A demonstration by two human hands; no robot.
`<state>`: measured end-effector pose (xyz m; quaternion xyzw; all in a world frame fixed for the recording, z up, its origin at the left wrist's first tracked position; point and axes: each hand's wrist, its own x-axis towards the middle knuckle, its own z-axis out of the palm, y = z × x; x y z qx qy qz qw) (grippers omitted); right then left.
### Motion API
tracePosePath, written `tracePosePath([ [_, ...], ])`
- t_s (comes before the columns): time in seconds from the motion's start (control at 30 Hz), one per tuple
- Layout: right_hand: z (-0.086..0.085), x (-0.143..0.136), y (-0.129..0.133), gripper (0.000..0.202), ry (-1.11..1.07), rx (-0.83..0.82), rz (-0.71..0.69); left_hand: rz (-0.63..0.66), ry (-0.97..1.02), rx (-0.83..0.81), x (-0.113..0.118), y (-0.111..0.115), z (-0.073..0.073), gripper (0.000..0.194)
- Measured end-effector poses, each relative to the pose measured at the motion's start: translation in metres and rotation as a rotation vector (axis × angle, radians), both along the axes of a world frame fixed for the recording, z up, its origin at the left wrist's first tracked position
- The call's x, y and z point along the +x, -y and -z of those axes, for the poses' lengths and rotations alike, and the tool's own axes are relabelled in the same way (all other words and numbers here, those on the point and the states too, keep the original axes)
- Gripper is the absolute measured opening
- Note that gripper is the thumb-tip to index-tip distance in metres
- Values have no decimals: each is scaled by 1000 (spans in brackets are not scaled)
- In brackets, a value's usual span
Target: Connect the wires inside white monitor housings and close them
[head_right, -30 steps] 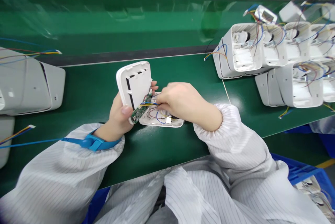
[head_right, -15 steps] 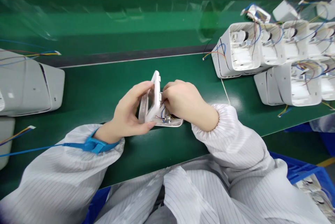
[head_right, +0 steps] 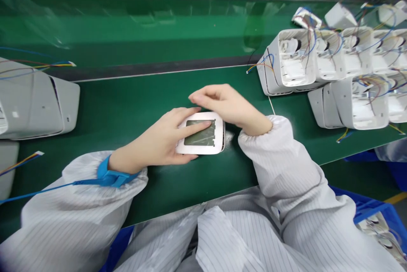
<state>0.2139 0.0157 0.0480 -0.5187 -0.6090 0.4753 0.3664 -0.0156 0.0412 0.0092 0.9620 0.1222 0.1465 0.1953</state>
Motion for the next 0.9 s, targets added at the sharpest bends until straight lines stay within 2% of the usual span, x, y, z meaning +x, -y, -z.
tracePosePath([
  [0.1,7,-19,4,28,-38,-34,-37,-64,-27,-2,3,5,3,93],
  [0.23,12,-26,5,30,-57,95,136,-172,-16,-16,8,15,6,116],
  [0.33,16,-26,5,31,1,208,241,-223,38,-23,10,22,7,103],
  [0.43,21,-24,4,45,106,254,390,-336,147,90,11,24,9,82],
  [0.5,23,-23,4,56,169,192,400,-409,187,206,11,22,9,76],
  [0.6,23,-24,4,58,221,140,361,-387,239,248,9,18,6,80],
  [0.67,22,-25,5,55,219,204,352,-378,349,145,6,14,4,72],
  [0.8,18,-26,8,45,189,404,279,-512,482,-208,1,9,-1,41],
  [0.9,18,-25,10,41,224,511,256,-516,484,-284,0,10,-3,34],
])
